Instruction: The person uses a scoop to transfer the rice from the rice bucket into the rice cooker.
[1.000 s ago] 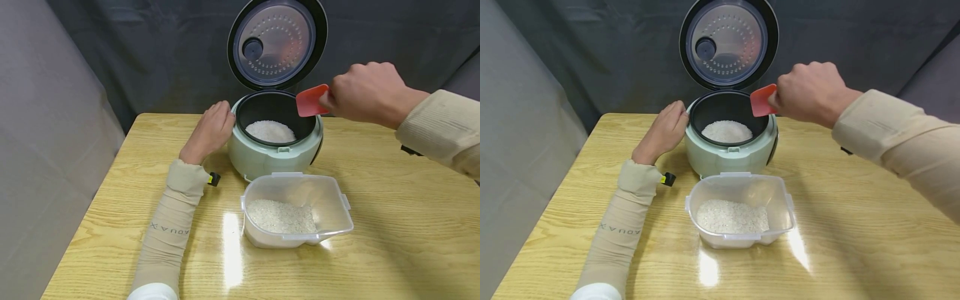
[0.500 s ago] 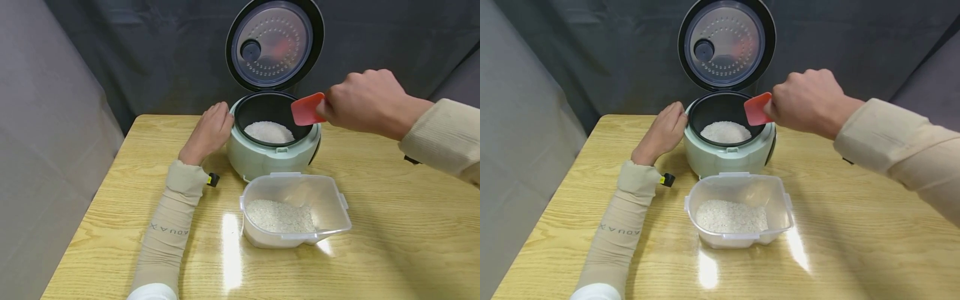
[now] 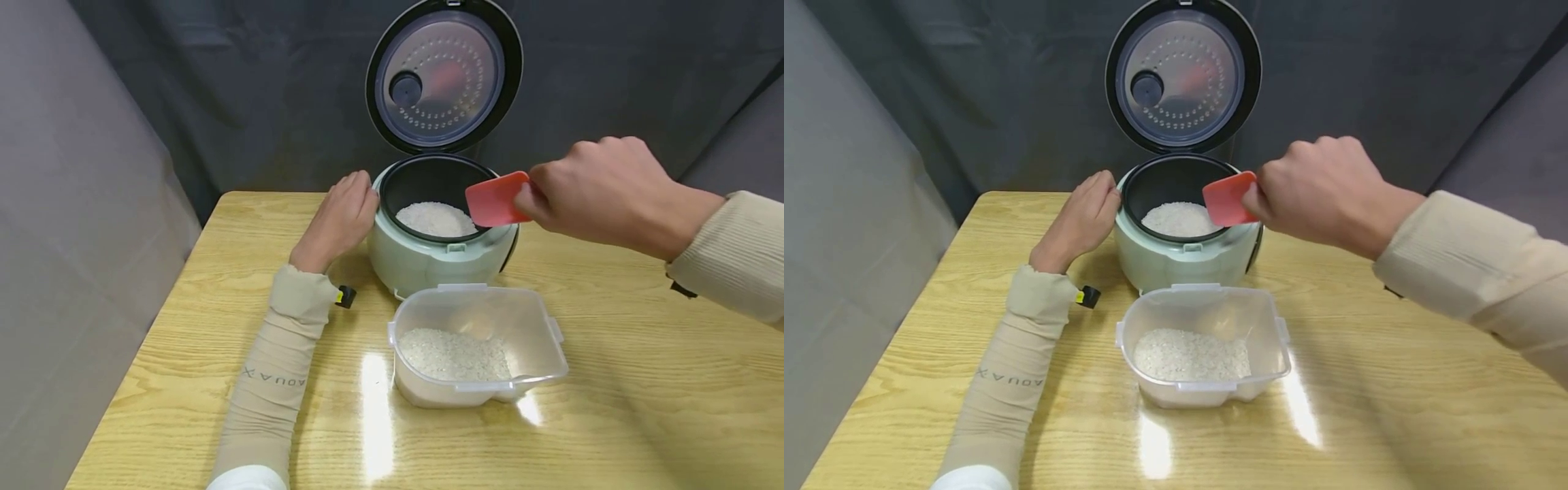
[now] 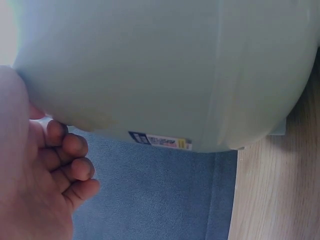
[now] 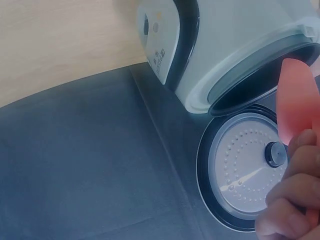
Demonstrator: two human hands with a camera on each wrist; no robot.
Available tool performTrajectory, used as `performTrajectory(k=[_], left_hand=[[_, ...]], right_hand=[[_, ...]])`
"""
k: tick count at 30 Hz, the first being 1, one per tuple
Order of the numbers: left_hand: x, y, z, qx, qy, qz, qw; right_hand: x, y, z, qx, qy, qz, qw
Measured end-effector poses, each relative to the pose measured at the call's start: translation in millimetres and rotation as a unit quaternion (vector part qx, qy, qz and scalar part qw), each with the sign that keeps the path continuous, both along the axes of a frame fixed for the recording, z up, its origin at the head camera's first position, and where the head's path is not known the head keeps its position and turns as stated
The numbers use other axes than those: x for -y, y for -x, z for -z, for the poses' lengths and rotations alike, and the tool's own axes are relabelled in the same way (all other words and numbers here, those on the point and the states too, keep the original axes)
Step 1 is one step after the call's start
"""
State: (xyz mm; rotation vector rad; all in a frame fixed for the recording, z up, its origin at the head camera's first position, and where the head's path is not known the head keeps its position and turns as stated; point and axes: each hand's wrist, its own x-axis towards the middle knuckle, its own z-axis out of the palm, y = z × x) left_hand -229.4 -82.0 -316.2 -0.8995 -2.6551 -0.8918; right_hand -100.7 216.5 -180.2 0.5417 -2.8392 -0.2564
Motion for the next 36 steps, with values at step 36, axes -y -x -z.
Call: performTrajectory(k=[36], left_hand=[[-0.5,-1.4,-0.7,0.008,-0.004,-0.001,1.0000]], right_hand=[[-6.6,-70.1,17.6,-0.093,0.032,-0.134,0.9860]])
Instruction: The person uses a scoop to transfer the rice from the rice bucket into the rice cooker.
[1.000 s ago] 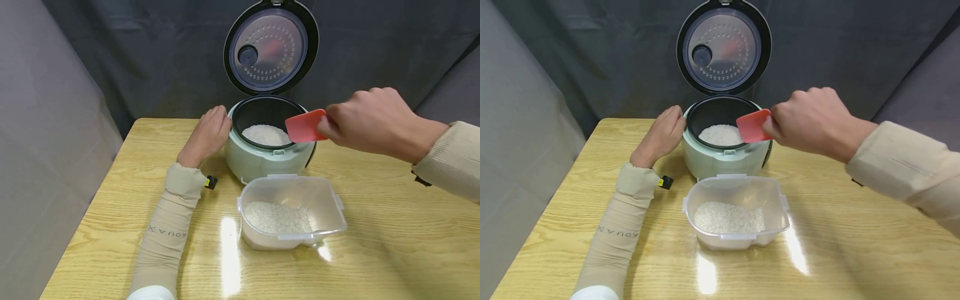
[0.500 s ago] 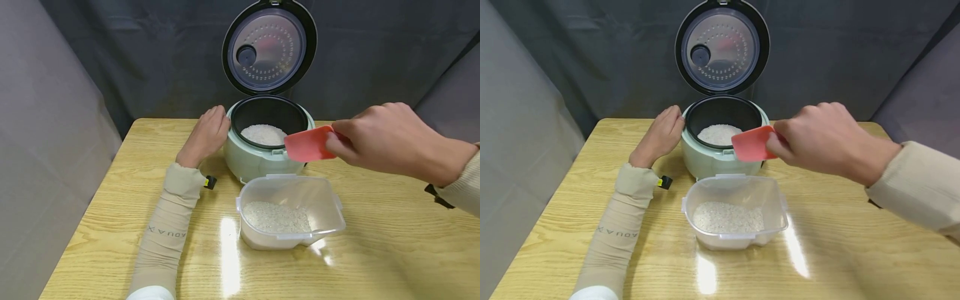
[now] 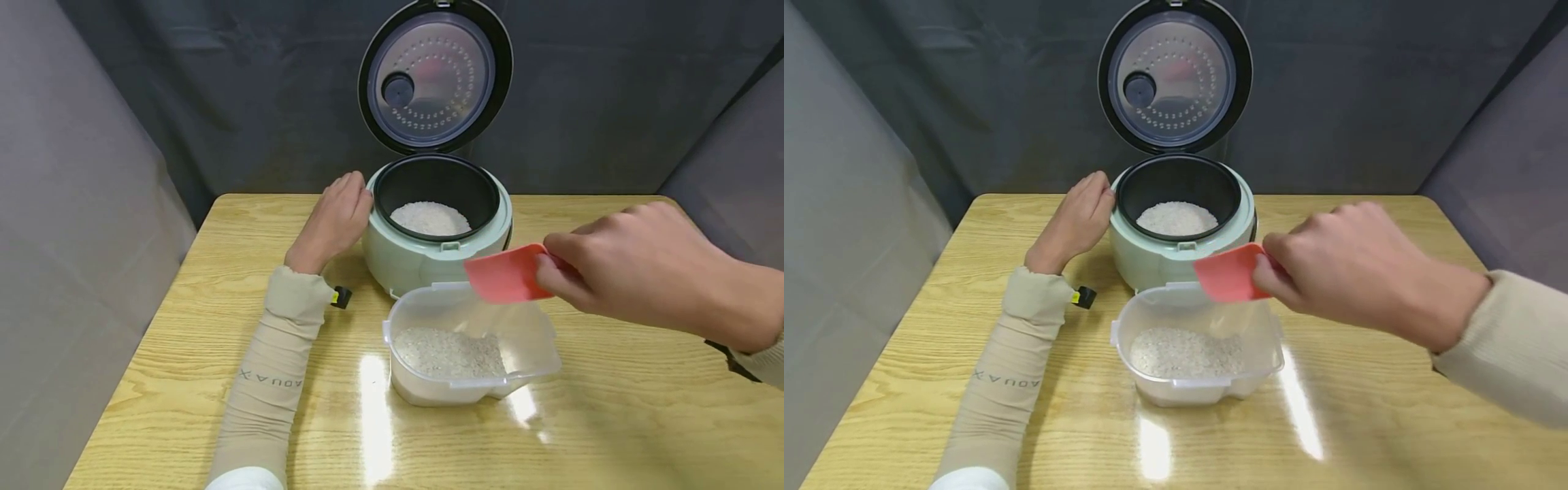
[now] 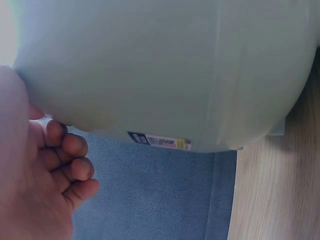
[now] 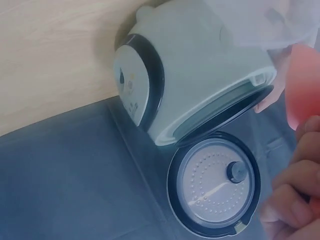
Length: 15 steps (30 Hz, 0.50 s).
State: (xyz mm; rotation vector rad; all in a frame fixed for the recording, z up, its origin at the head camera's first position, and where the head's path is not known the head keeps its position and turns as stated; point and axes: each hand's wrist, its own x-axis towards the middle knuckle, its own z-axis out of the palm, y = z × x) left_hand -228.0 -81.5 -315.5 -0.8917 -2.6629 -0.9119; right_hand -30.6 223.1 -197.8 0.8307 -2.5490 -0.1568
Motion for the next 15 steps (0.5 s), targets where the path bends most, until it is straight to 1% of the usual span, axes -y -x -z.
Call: performTrajectory(k=[3,9,12,15], left_hand=[[0.1,0.2,0.2,-0.005,0.000,0.001,1.0000],[0.0,0.8,1.2,-0.018,-0.004,0.003,0.9998],[-0.2,0.7,1.2,-0.017,-0.004,0.002,0.9999],[-0.6,0.8,1.0,-0.014,-0.003,0.002,0.9999]], right_hand=[[0.7,-5.4,3.2,-0.001,-0.010,-0.009,0.9999],[5.0,-14.0,16.2,0.000,-0.007,-0.032,0.9995],[11.1,-21.8,22.2,0.022,0.001,-0.018,0.9996],[18.3,-31.0,26.8,0.045,0.004,0.009,0.9989]])
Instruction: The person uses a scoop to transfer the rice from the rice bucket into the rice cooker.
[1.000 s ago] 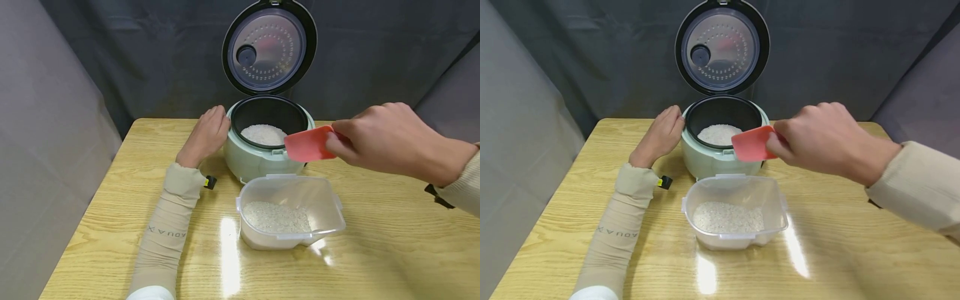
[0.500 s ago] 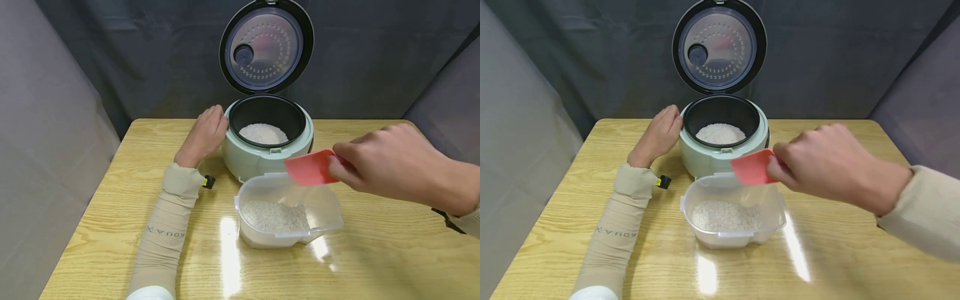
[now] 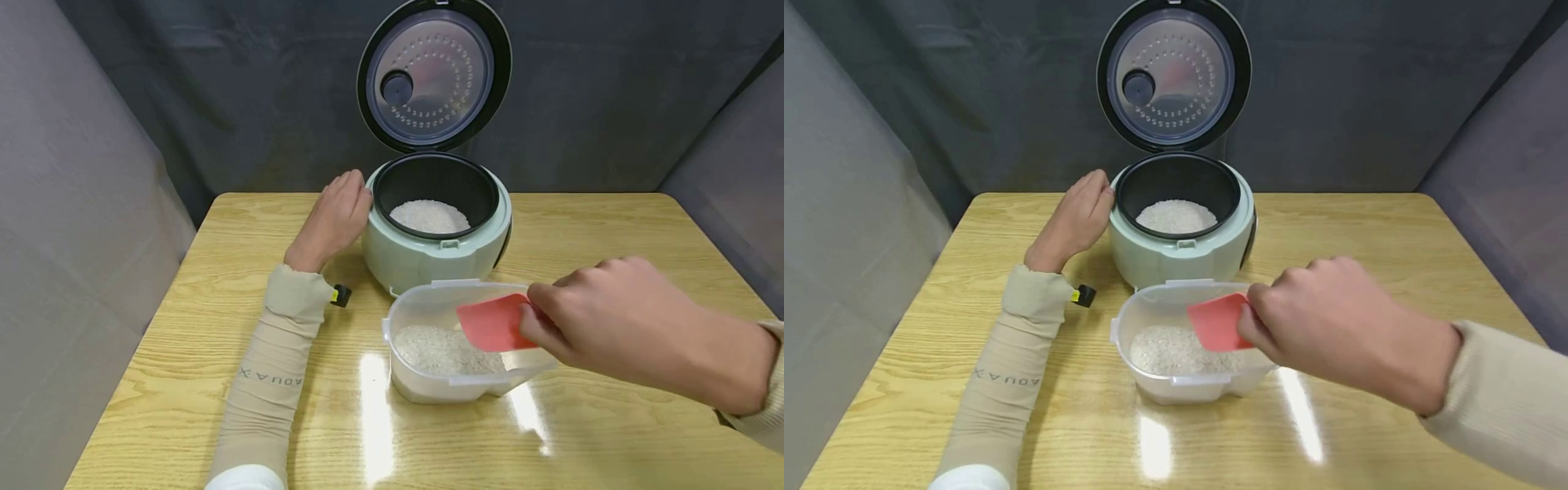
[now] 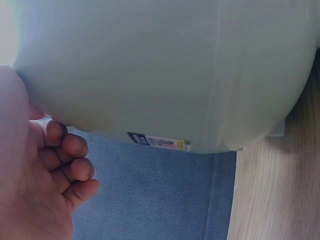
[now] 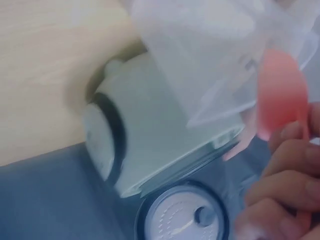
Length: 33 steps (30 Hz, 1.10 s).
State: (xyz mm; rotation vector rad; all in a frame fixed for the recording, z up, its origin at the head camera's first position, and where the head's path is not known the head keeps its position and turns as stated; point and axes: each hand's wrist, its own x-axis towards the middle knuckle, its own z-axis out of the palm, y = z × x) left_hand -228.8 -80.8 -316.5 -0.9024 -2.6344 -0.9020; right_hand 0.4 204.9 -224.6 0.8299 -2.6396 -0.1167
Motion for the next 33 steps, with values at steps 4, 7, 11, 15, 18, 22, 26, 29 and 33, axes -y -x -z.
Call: performTrajectory(k=[4,7,11,15,18,22,26,29,33], left_hand=[[0.3,0.2,0.5,0.003,-0.001,0.001,1.0000],[0.4,0.5,0.8,0.003,-0.002,0.002,1.0000],[0.1,0.8,0.7,0.003,-0.002,0.003,1.0000],[-0.1,0.5,0.3,0.002,0.000,0.003,1.0000],[0.1,0.0,-0.1,0.002,0.000,0.001,1.0000],[0.9,0.6,0.6,0.000,-0.003,0.002,1.0000],[1.0,1.0,1.0,-0.001,-0.004,0.003,1.0000],[0.8,1.0,0.8,-0.002,-0.003,0.002,1.0000],[1.0,1.0,0.8,0.000,-0.002,0.001,1.0000]], right_hand=[[6.0,-6.0,5.4,0.016,-0.016,0.026,0.9994],[7.2,-5.5,8.4,0.025,-0.028,0.035,0.9987],[8.3,-2.5,11.6,0.036,-0.039,0.038,0.9979],[11.9,0.6,14.9,0.051,-0.054,0.046,0.9961],[16.1,3.0,16.4,0.076,-0.071,0.061,0.9927],[22.8,7.2,18.2,0.107,-0.086,0.080,0.9873],[28.2,11.3,22.4,0.111,-0.096,0.077,0.9863],[32.4,13.1,26.2,0.103,-0.106,0.077,0.9861],[39.2,12.8,29.5,0.083,-0.136,0.068,0.9848]])
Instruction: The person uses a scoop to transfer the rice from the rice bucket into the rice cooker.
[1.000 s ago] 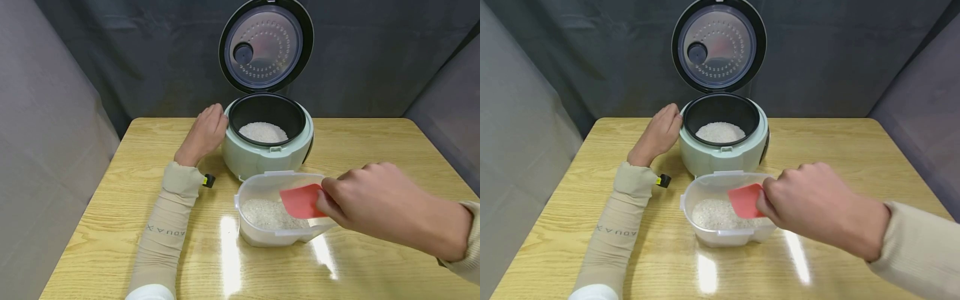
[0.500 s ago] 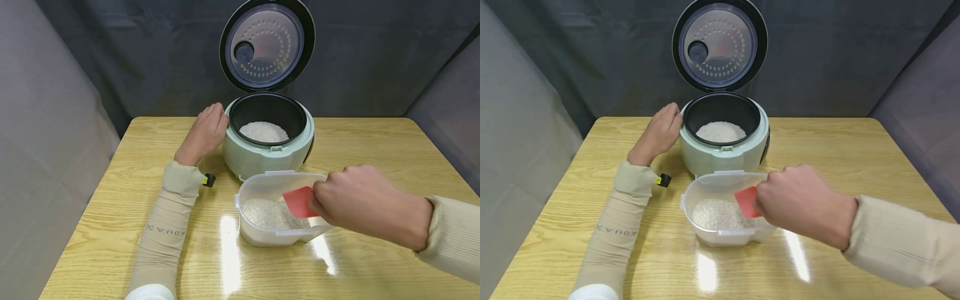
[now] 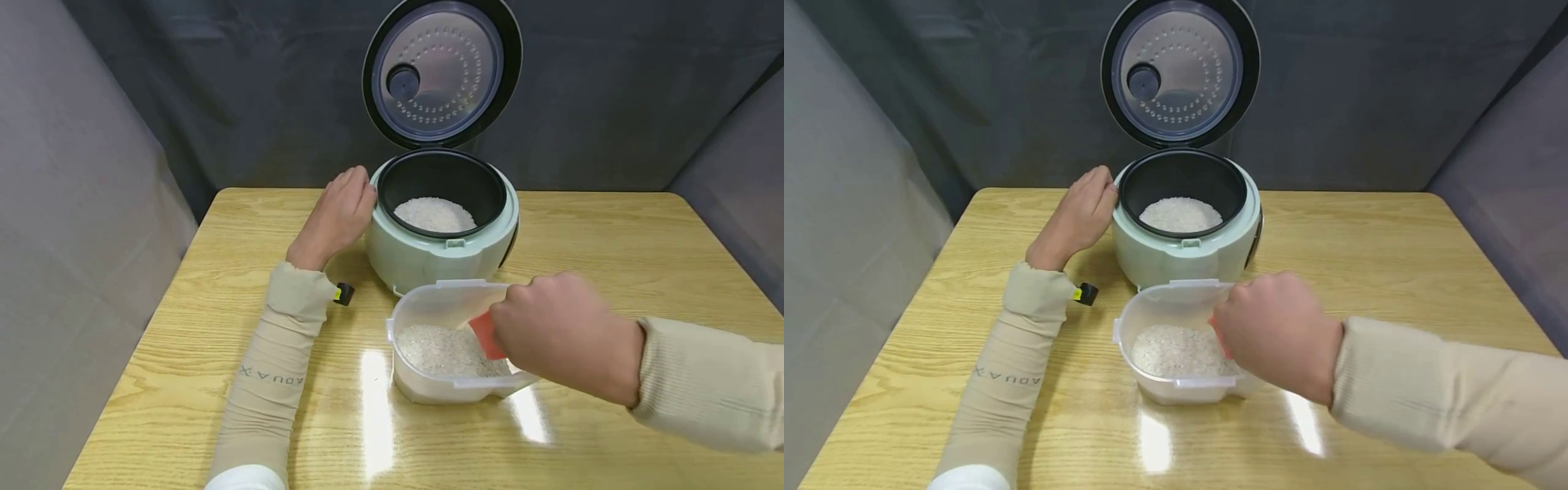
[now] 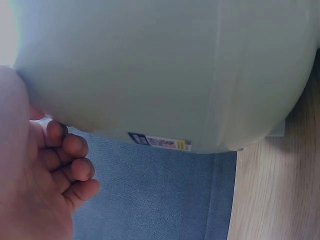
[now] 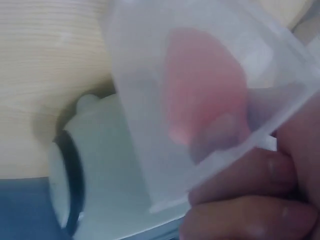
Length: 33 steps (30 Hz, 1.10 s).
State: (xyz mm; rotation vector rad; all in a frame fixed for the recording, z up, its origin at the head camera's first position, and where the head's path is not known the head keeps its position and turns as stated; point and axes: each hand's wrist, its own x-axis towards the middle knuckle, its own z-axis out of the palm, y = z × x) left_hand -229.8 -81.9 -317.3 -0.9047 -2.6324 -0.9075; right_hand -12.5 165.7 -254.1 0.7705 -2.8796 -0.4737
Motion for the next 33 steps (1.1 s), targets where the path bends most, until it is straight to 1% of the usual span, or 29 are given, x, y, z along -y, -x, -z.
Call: performTrajectory(k=[3,6,13,17,19,22,27,31,33], left_hand=[[-0.2,-0.3,-0.1,0.000,0.001,-0.001,1.0000],[0.0,-0.3,-0.4,-0.001,0.001,-0.002,1.0000],[-0.5,0.0,-0.3,-0.001,0.001,-0.001,1.0000],[-0.5,-0.4,-0.8,-0.004,0.001,-0.002,1.0000],[-0.4,0.0,-0.6,-0.004,0.002,-0.002,1.0000],[-0.1,0.2,-0.5,-0.005,0.000,-0.002,1.0000],[0.5,0.5,-0.1,-0.004,-0.003,-0.002,1.0000],[-0.1,1.1,0.5,-0.001,-0.003,-0.001,1.0000],[-0.7,1.6,0.6,-0.004,-0.002,0.000,1.0000]], right_hand=[[3.5,1.0,2.9,-0.013,-0.014,-0.019,0.9996],[5.6,4.1,5.5,-0.009,-0.018,-0.023,0.9996],[6.6,10.0,9.9,0.027,-0.021,-0.021,0.9992],[9.2,12.4,11.0,0.056,-0.021,-0.010,0.9982],[11.1,13.4,12.0,0.063,-0.018,-0.008,0.9978],[14.2,14.9,13.9,0.057,-0.024,-0.015,0.9980],[17.8,17.2,18.9,0.036,-0.060,-0.040,0.9967],[17.9,17.4,23.0,0.019,-0.068,-0.063,0.9955],[17.3,17.6,24.5,0.015,-0.070,-0.068,0.9951]])
